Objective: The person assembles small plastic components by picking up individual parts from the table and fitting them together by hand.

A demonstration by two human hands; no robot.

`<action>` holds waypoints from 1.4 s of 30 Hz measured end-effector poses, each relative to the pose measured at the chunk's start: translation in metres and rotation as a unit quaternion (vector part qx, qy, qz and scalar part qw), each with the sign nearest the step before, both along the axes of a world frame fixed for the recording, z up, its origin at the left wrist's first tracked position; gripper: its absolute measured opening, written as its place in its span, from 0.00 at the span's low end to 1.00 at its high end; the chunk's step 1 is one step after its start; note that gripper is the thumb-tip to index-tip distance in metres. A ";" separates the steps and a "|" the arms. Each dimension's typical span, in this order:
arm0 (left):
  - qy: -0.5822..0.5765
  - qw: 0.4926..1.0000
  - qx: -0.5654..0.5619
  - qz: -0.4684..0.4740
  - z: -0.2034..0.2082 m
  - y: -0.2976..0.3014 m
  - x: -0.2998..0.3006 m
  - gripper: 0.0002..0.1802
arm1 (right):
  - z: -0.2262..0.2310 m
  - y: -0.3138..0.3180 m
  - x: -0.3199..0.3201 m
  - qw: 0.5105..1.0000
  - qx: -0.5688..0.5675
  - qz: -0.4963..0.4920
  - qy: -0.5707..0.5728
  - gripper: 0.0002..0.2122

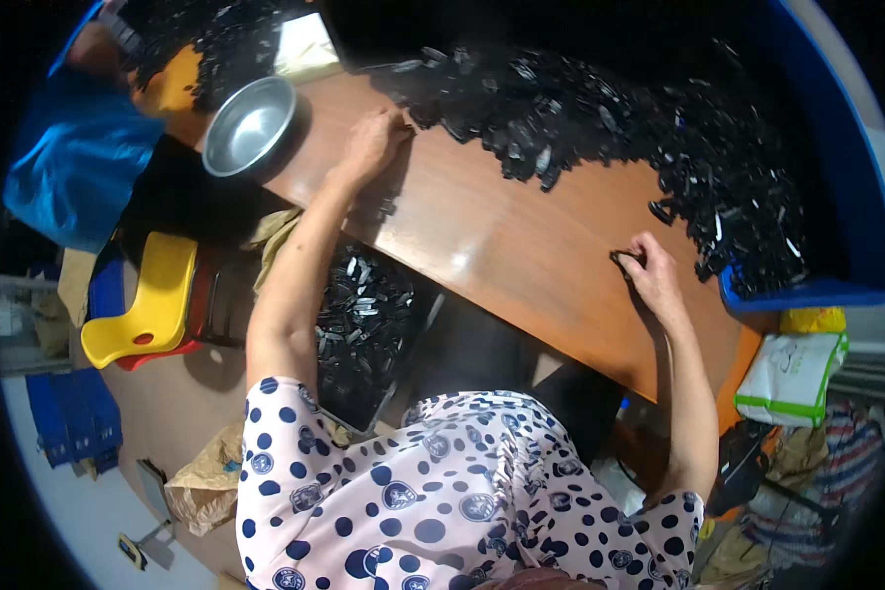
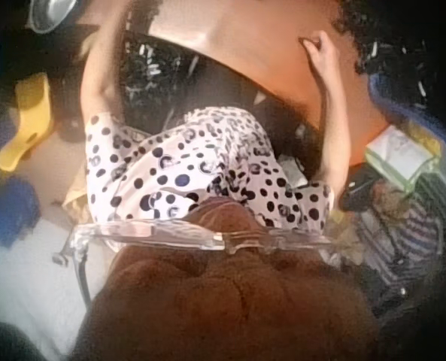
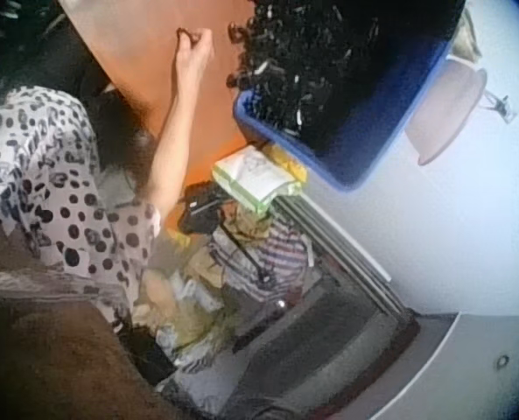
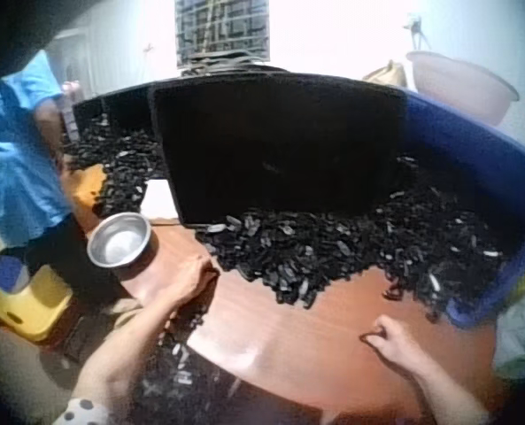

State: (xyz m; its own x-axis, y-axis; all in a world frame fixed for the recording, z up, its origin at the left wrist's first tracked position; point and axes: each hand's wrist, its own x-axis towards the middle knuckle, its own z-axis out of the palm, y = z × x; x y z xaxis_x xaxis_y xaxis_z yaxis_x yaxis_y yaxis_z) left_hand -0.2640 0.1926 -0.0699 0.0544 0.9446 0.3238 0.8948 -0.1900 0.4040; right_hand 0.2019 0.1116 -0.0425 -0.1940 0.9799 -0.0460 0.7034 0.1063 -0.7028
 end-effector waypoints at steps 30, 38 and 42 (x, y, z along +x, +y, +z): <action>-0.287 0.900 -0.106 -0.310 0.066 -0.149 0.288 0.16 | 0.031 -0.092 0.016 0.792 -0.190 -0.024 0.580 0.07; -0.246 0.910 -0.078 -0.325 0.055 -0.144 0.295 0.11 | 0.027 -0.083 0.028 0.832 -0.243 -0.027 0.499 0.05; -0.200 0.921 -0.078 -0.325 0.055 -0.136 0.293 0.12 | 0.020 -0.077 0.029 0.829 -0.255 -0.021 0.497 0.05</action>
State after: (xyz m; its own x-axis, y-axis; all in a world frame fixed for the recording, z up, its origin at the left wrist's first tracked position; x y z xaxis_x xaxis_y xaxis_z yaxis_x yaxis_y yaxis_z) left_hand 0.0288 0.0566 -0.0151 0.5305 0.7910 0.3048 0.3857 -0.5454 0.7442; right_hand 0.2311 0.0348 -0.0229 -0.3517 0.8888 -0.2939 -0.2556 -0.3932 -0.8832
